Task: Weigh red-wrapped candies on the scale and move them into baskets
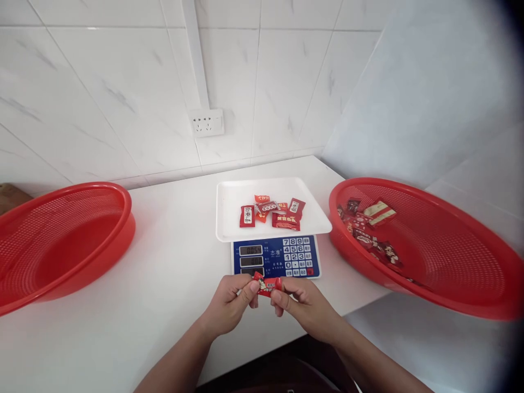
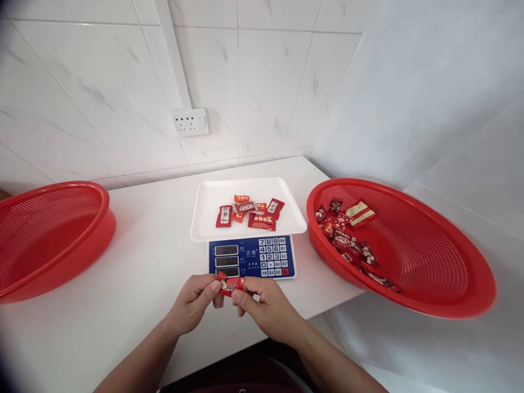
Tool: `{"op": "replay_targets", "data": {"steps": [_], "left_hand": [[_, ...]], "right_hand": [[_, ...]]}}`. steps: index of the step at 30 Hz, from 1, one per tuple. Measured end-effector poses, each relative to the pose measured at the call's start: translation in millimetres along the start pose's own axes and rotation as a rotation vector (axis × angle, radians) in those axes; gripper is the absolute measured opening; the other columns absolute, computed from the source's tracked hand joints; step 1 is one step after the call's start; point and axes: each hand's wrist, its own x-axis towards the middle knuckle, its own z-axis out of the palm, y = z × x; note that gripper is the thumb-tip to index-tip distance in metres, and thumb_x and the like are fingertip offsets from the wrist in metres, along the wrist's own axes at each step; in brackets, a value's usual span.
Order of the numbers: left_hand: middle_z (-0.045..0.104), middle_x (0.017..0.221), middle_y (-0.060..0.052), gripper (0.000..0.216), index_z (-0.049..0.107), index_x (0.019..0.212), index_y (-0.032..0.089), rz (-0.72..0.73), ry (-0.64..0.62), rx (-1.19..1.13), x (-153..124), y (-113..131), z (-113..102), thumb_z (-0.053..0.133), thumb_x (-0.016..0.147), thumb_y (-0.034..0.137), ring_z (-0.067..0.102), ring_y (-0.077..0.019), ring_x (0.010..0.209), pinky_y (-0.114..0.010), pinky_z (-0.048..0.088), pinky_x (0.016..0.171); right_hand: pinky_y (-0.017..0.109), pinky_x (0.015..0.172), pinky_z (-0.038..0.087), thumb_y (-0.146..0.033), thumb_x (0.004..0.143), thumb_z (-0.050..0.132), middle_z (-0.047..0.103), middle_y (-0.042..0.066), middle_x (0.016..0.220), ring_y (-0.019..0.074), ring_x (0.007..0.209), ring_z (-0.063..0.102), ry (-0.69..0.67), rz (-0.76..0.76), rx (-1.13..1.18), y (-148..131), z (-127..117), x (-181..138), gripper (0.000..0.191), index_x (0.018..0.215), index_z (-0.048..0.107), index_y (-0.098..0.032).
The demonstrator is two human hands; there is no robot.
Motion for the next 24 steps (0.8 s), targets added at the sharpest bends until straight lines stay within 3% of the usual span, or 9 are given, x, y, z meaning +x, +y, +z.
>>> {"op": "replay_targets", "data": {"steps": [2, 4, 9, 12, 19, 24], "left_hand": [[0.054, 0.055, -0.001, 0.045, 0.053, 0.058, 0.017, 0.024, -0.024, 0.048, 0.5, -0.4, -2.5, 0.036, 0.091, 0.042, 0.049, -0.0103, 0.054, -0.023, 0.038, 0.054], [0.054, 0.056, -0.001, 0.045, 0.053, 0.058, 0.017, 0.050, 0.031, 0.079, 0.7, -2.0, -5.2, 0.038, 0.091, 0.043, 0.049, -0.0108, 0.055, -0.023, 0.038, 0.054], [0.054, 0.059, 0.000, 0.041, 0.051, 0.059, 0.018, 0.039, 0.422, 0.008, -0.5, -5.8, -12.5, 0.038, 0.091, 0.040, 0.052, -0.0118, 0.059, -0.024, 0.041, 0.059], [0.053, 0.059, 0.001, 0.040, 0.050, 0.060, 0.019, 0.021, 0.567, -0.024, -0.5, -5.9, -14.9, 0.039, 0.091, 0.040, 0.053, -0.0121, 0.061, -0.025, 0.042, 0.060], [0.054, 0.058, 0.000, 0.040, 0.051, 0.060, 0.019, 0.055, 0.539, 0.074, 0.1, -5.2, -10.0, 0.039, 0.090, 0.041, 0.053, -0.0128, 0.059, -0.025, 0.042, 0.058], [0.054, 0.059, 0.000, 0.039, 0.051, 0.060, 0.019, 0.050, 0.509, 0.136, -1.0, -6.4, -8.4, 0.038, 0.091, 0.040, 0.052, -0.0123, 0.058, -0.024, 0.041, 0.057]], "right_hand": [[0.022, 0.060, 0.044, -0.041, 0.090, 0.041, 0.063, -0.001, 0.067, 0.0118, 0.063, 0.056, -0.001, -0.005, -0.083, -1.8, -3.4, -1.0, 0.037, 0.066, 0.059, -0.020], [0.023, 0.059, 0.044, -0.040, 0.090, 0.041, 0.063, 0.000, 0.067, 0.0124, 0.063, 0.056, 0.051, -0.005, -0.188, -2.3, -10.1, -0.9, 0.035, 0.068, 0.059, -0.020], [0.024, 0.053, 0.043, -0.042, 0.089, 0.041, 0.061, 0.000, 0.062, 0.0139, 0.057, 0.054, 0.364, -0.010, -0.407, -0.4, -39.1, 4.1, 0.034, 0.069, 0.058, -0.021], [0.024, 0.050, 0.041, -0.046, 0.088, 0.044, 0.058, 0.000, 0.059, 0.0143, 0.055, 0.053, 0.488, -0.007, -0.487, -0.2, -53.8, 5.8, 0.035, 0.069, 0.059, -0.021], [0.024, 0.047, 0.039, -0.052, 0.085, 0.046, 0.059, 0.000, 0.057, 0.0146, 0.053, 0.053, 0.558, 0.049, -0.481, 2.8, -60.0, 4.9, 0.039, 0.064, 0.058, -0.021], [0.025, 0.050, 0.040, -0.051, 0.088, 0.040, 0.061, 0.000, 0.060, 0.0153, 0.056, 0.056, 0.563, 0.080, -0.442, 1.0, -64.6, 24.5, 0.041, 0.065, 0.054, -0.021]]}}
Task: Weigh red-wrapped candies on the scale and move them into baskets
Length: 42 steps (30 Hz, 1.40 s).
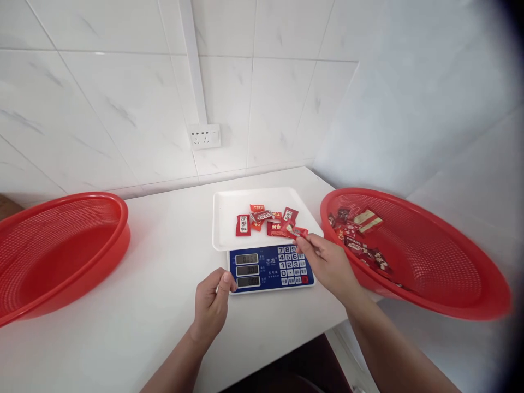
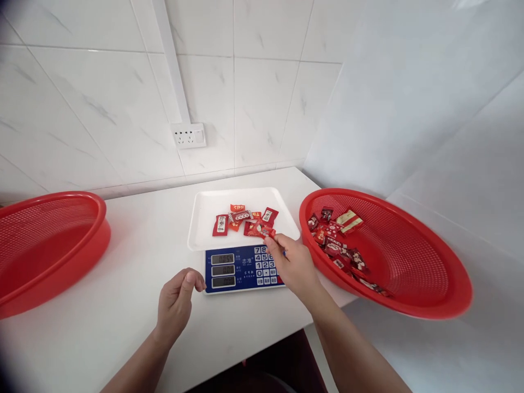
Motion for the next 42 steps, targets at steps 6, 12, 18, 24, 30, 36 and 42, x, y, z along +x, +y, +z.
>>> {"op": "replay_targets", "data": {"steps": [6, 12, 18, 24, 30, 36, 42], "left_hand": [[0.054, 0.059, 0.000, 0.038, 0.051, 0.060, 0.019, 0.005, 0.004, 0.009, -0.2, -2.0, -0.7, 0.038, 0.091, 0.039, 0.052, -0.0121, 0.059, -0.023, 0.041, 0.057], [0.054, 0.058, 0.000, 0.041, 0.050, 0.059, 0.019, -0.012, -0.002, 0.028, 1.9, -0.3, 0.2, 0.036, 0.090, 0.042, 0.052, -0.0126, 0.058, -0.024, 0.041, 0.056], [0.054, 0.059, 0.000, 0.040, 0.050, 0.060, 0.019, -0.012, 0.002, 0.015, 1.8, -1.6, 0.9, 0.037, 0.091, 0.041, 0.052, -0.0128, 0.060, -0.024, 0.042, 0.058], [0.055, 0.059, 0.000, 0.041, 0.051, 0.060, 0.019, -0.008, 0.015, 0.016, 2.5, -2.4, 0.7, 0.037, 0.091, 0.041, 0.052, -0.0124, 0.059, -0.024, 0.042, 0.058], [0.054, 0.059, 0.000, 0.040, 0.051, 0.060, 0.019, 0.013, 0.018, 0.029, 2.8, -2.2, 0.0, 0.037, 0.091, 0.039, 0.052, -0.0124, 0.059, -0.024, 0.041, 0.058], [0.055, 0.059, 0.000, 0.040, 0.051, 0.060, 0.019, 0.020, 0.025, 0.039, 3.3, -0.8, -1.2, 0.036, 0.091, 0.039, 0.052, -0.0124, 0.059, -0.024, 0.041, 0.057], [0.055, 0.058, 0.000, 0.041, 0.051, 0.060, 0.019, 0.024, 0.026, 0.044, 2.9, 0.3, -1.0, 0.036, 0.091, 0.041, 0.052, -0.0125, 0.058, -0.024, 0.042, 0.056]], "right_hand": [[0.029, 0.062, 0.047, -0.050, 0.086, 0.043, 0.066, 0.002, 0.069, 0.0188, 0.068, 0.062, -0.073, 0.046, 0.048, -0.1, 1.1, 10.2, 0.039, 0.102, 0.063, -0.021], [0.025, 0.055, 0.045, -0.048, 0.087, 0.043, 0.062, 0.000, 0.064, 0.0160, 0.061, 0.058, -0.144, 0.055, 0.034, 17.2, -1.8, -13.8, 0.034, 0.077, 0.061, -0.021], [0.027, 0.059, 0.049, -0.047, 0.086, 0.046, 0.066, 0.002, 0.073, 0.0176, 0.069, 0.062, -0.136, 0.085, 0.040, 32.7, -6.3, -25.1, 0.031, 0.084, 0.063, -0.021], [0.035, 0.083, 0.050, -0.034, 0.089, 0.044, 0.067, 0.007, 0.104, 0.0217, 0.097, 0.062, 0.021, -0.100, -0.062, 25.1, -5.7, -8.3, 0.027, 0.104, 0.062, -0.021], [0.043, 0.092, 0.047, -0.022, 0.089, 0.037, 0.055, 0.009, 0.130, 0.0268, 0.116, 0.053, -0.010, -0.139, -0.322, 14.6, -0.8, 29.2, 0.038, 0.122, 0.055, -0.020], [0.047, 0.094, 0.046, -0.024, 0.090, 0.035, 0.050, 0.009, 0.136, 0.0278, 0.120, 0.050, -0.166, -0.129, -0.321, 10.0, 11.0, 39.8, 0.042, 0.130, 0.049, -0.021], [0.044, 0.100, 0.042, -0.028, 0.091, 0.036, 0.053, 0.005, 0.133, 0.0214, 0.122, 0.048, -0.171, -0.197, -0.172, 1.6, 10.2, 33.4, 0.040, 0.128, 0.051, -0.026]]}}
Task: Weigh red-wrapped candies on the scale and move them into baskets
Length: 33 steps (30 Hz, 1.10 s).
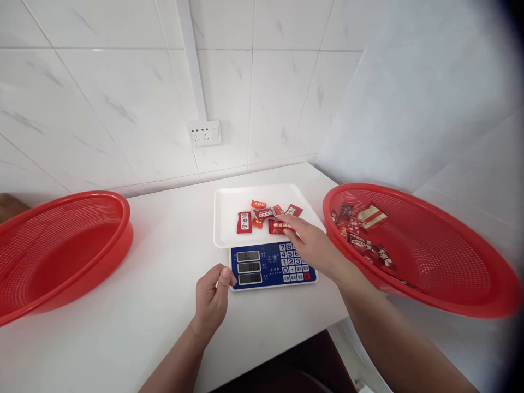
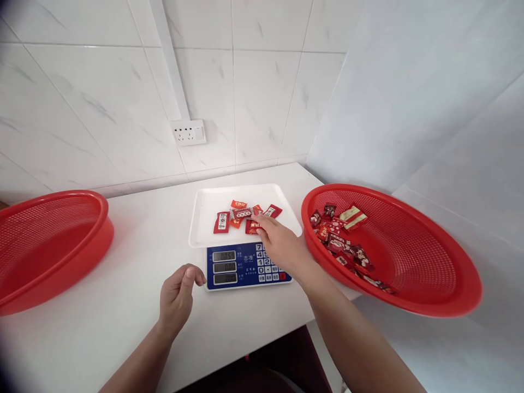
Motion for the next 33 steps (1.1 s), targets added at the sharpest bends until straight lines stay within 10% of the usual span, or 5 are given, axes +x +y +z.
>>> {"op": "replay_targets", "data": {"steps": [14, 21, 26, 33], "left_hand": [[0.057, 0.060, -0.001, 0.033, 0.051, 0.064, 0.020, 0.203, 0.031, 0.123, -0.9, 3.1, -3.9, 0.037, 0.090, 0.033, 0.055, -0.0131, 0.058, -0.025, 0.044, 0.055], [0.062, 0.103, -0.006, 0.035, 0.054, 0.106, 0.021, -0.055, 0.585, 0.946, 37.2, 26.2, -109.3, 0.040, 0.086, 0.046, 0.059, -0.0240, 0.094, -0.035, 0.048, 0.073], [0.063, 0.101, -0.008, 0.050, 0.049, 0.116, 0.020, -0.364, 0.250, 1.404, 46.7, 5.6, -182.5, 0.035, 0.085, 0.056, 0.060, -0.0312, 0.093, -0.041, 0.049, 0.069], [0.064, 0.109, -0.011, 0.046, 0.056, 0.106, 0.021, -0.430, 0.223, 1.222, 24.7, 11.7, -141.1, 0.033, 0.086, 0.055, 0.060, -0.0306, 0.096, -0.033, 0.046, 0.057]], "right_hand": [[0.030, 0.062, 0.050, -0.042, 0.088, 0.042, 0.064, 0.005, 0.071, 0.0188, 0.067, 0.061, 0.305, 0.062, 0.181, 48.2, 22.6, -92.0, 0.029, 0.076, 0.059, -0.022], [0.029, 0.049, 0.046, -0.056, 0.088, 0.037, 0.054, 0.001, 0.056, 0.0167, 0.052, 0.051, 0.358, 0.365, 0.536, 82.7, 43.9, -114.0, 0.043, 0.071, 0.056, -0.021], [0.029, 0.050, 0.046, -0.057, 0.086, 0.040, 0.055, 0.002, 0.057, 0.0169, 0.053, 0.052, 0.376, 0.363, 0.635, 87.3, 44.4, -113.9, 0.041, 0.074, 0.057, -0.021], [0.030, 0.050, 0.047, -0.058, 0.084, 0.042, 0.055, 0.001, 0.058, 0.0178, 0.054, 0.053, 0.332, 0.371, 0.669, 90.8, 43.0, -115.0, 0.039, 0.076, 0.055, -0.022]]}}
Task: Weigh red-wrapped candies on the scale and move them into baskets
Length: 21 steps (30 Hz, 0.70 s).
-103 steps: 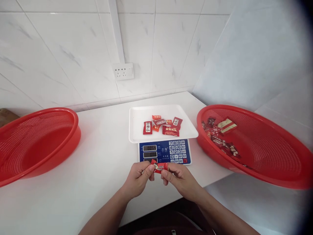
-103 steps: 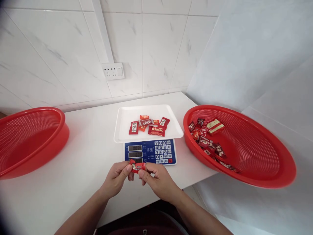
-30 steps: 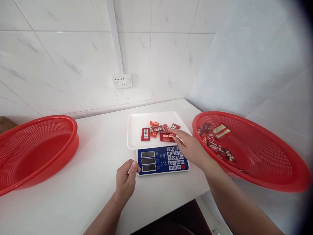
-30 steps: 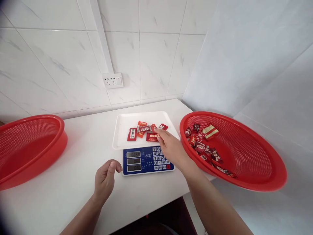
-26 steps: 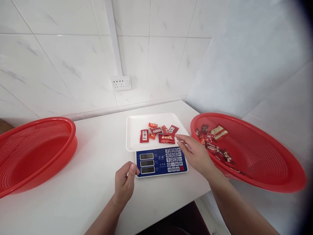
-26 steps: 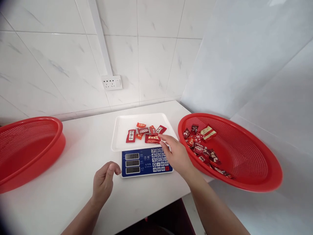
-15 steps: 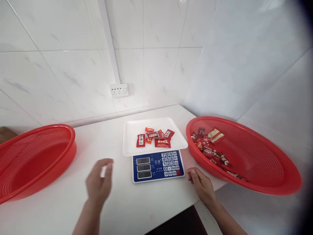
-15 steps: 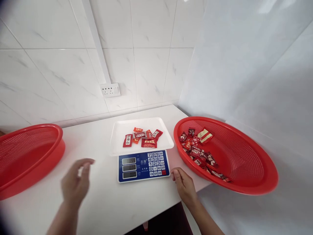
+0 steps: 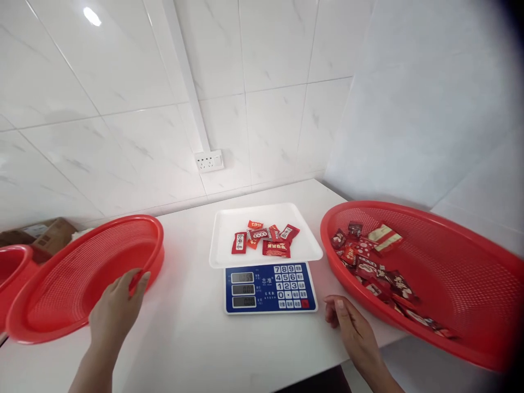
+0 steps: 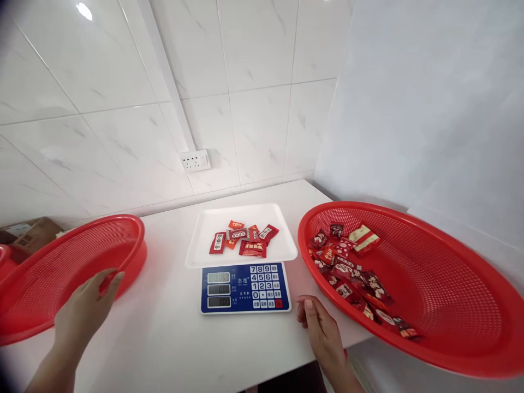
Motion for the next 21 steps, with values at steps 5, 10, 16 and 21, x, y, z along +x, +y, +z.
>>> {"op": "replay_targets", "data": {"steps": [5, 10, 16, 21], "left_hand": [[0.067, 0.103, -0.007, 0.040, 0.059, 0.100, 0.024, 0.078, -0.070, -0.144, -10.4, 25.1, 0.4, 0.040, 0.084, 0.054, 0.062, -0.0267, 0.092, -0.030, 0.048, 0.058], [0.064, 0.110, -0.007, 0.037, 0.060, 0.101, 0.023, 0.367, -0.040, -0.288, -5.2, 80.2, 6.2, 0.039, 0.086, 0.051, 0.058, -0.0249, 0.104, -0.032, 0.050, 0.076], [0.037, 0.144, -0.006, 0.052, 0.039, 0.134, 0.025, 0.706, -0.372, -0.332, 16.4, 165.4, 20.7, 0.045, 0.086, 0.045, 0.032, -0.0232, 0.133, -0.040, 0.032, 0.106], [0.043, 0.140, -0.009, 0.063, 0.038, 0.135, 0.025, 0.729, -0.482, -0.346, 31.5, 186.6, 37.7, 0.059, 0.077, 0.038, 0.030, -0.0277, 0.134, -0.042, 0.032, 0.106]], "right_hand": [[0.029, 0.050, 0.047, -0.058, 0.083, 0.044, 0.056, 0.001, 0.057, 0.0177, 0.053, 0.053, -0.009, 0.020, 0.021, -3.0, -0.4, -1.1, 0.039, 0.077, 0.058, -0.022], [0.028, 0.050, 0.046, -0.062, 0.080, 0.044, 0.055, 0.002, 0.057, 0.0173, 0.053, 0.053, 0.016, 0.027, 0.002, 8.8, 0.8, -0.5, 0.045, 0.078, 0.061, -0.021], [0.027, 0.051, 0.045, -0.063, 0.080, 0.042, 0.055, 0.001, 0.057, 0.0163, 0.054, 0.051, 0.013, 0.041, -0.021, 22.0, 1.4, 1.2, 0.048, 0.082, 0.062, -0.019], [0.026, 0.051, 0.044, -0.061, 0.080, 0.044, 0.054, 0.001, 0.058, 0.0164, 0.055, 0.052, 0.016, 0.034, -0.026, 25.9, 0.8, -1.3, 0.046, 0.084, 0.063, -0.019]]}}
